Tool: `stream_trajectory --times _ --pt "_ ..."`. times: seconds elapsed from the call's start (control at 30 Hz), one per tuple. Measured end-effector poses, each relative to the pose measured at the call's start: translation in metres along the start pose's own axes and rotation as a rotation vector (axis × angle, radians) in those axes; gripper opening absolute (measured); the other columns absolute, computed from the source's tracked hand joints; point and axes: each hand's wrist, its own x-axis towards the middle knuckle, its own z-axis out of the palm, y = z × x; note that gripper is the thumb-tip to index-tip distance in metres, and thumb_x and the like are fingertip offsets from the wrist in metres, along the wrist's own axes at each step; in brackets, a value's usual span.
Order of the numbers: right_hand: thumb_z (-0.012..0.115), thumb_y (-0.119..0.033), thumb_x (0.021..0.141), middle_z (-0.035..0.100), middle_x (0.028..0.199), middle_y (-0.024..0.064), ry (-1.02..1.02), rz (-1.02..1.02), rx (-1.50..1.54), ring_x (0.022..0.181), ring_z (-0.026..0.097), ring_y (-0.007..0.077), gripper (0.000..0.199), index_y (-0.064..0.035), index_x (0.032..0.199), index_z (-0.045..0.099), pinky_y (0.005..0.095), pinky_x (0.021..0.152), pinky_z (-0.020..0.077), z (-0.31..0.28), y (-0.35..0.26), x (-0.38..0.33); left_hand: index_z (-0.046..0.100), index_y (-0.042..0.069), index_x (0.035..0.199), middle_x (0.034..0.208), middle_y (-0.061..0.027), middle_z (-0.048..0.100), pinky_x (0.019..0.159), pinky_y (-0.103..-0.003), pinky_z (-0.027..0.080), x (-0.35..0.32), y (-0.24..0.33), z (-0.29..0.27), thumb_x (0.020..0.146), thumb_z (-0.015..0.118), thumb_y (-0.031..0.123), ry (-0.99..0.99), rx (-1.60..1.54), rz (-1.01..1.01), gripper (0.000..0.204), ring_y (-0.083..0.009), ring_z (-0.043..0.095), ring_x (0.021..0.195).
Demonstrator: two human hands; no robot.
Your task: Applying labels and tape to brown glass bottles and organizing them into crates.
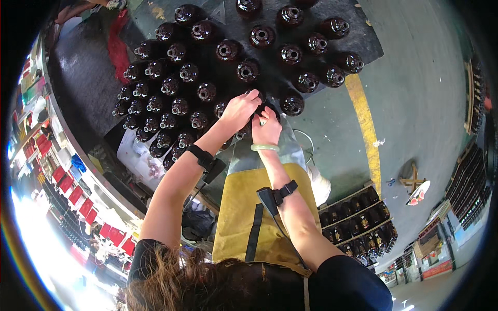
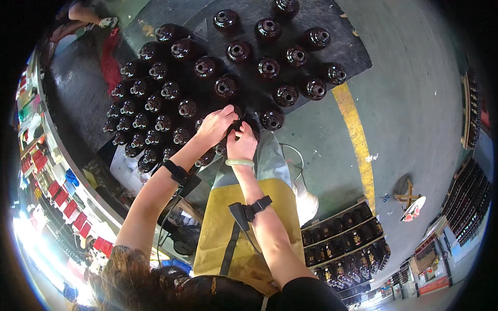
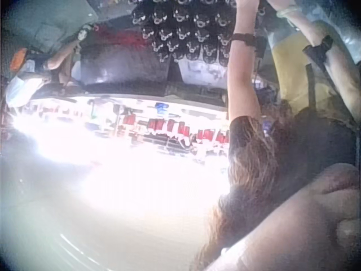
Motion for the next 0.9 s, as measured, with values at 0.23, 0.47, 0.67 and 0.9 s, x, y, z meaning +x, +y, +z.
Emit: stream_trajectory --times 0.23,0.47,0.67,0.9 --pt "0.068 -0.01 0.086 0.069 0.113 0.0223 -0.023 -0.019 0.057 0.103 0.069 0.0294 0.039 0.006 0.12 0.06 0.0382 0.091 0.0546 0.012 -0.007 -0.002 0.064 0.004 0.101 0.102 -0.0101 0.055 0.071 -0.041 0.056 0.008 -0.003 -0.001 0.071 0.07 0.002 -0.004 -0.026 -0.031 0.031 -0.0321 0.066 0.082" --pt "0.066 -0.009 0.082 0.064 0.114 0.023 -0.033 -0.163 -0.033 0.102 0.064 0.0388 0.041 0.0011 0.121 0.056 0.0454 0.088 0.0536 0.005 0.006 -0.003 0.064 0.006 0.105 0.11 -0.0079 0.059 0.071 -0.04 0.056 0.004 -0.004 -0.012 0.079 0.074 0.018 -0.009 -0.093 -0.084 0.03 -0.0323 0.067 0.083" --pt "0.066 -0.006 0.082 0.061 0.114 0.0201 -0.063 -0.273 -0.199 0.106 0.06 0.0388 0.041 -0.0036 0.122 0.056 0.0467 0.091 0.0511 -0.016 0.009 -0.008 0.064 0.012 0.111 0.107 -0.005 0.058 0.076 -0.037 0.056 0.033 -0.01 -0.04 0.077 0.076 0.019 0.368 0.099 -0.135 0.037 -0.0246 0.061 0.097" --pt "0.066 -0.006 0.082 0.061 0.112 0.0186 -0.08 -0.432 -0.094 0.103 0.062 0.0376 0.032 -0.0049 0.113 0.06 0.0455 0.088 0.0526 -0.008 0.014 -0.006 0.068 0.007 0.092 0.095 -0.0069 0.058 0.072 -0.04 0.055 0.056 -0.033 -0.033 0.081 0.071 0.008 0.194 0.093 -0.158 0.011 -0.029 0.066 0.083"
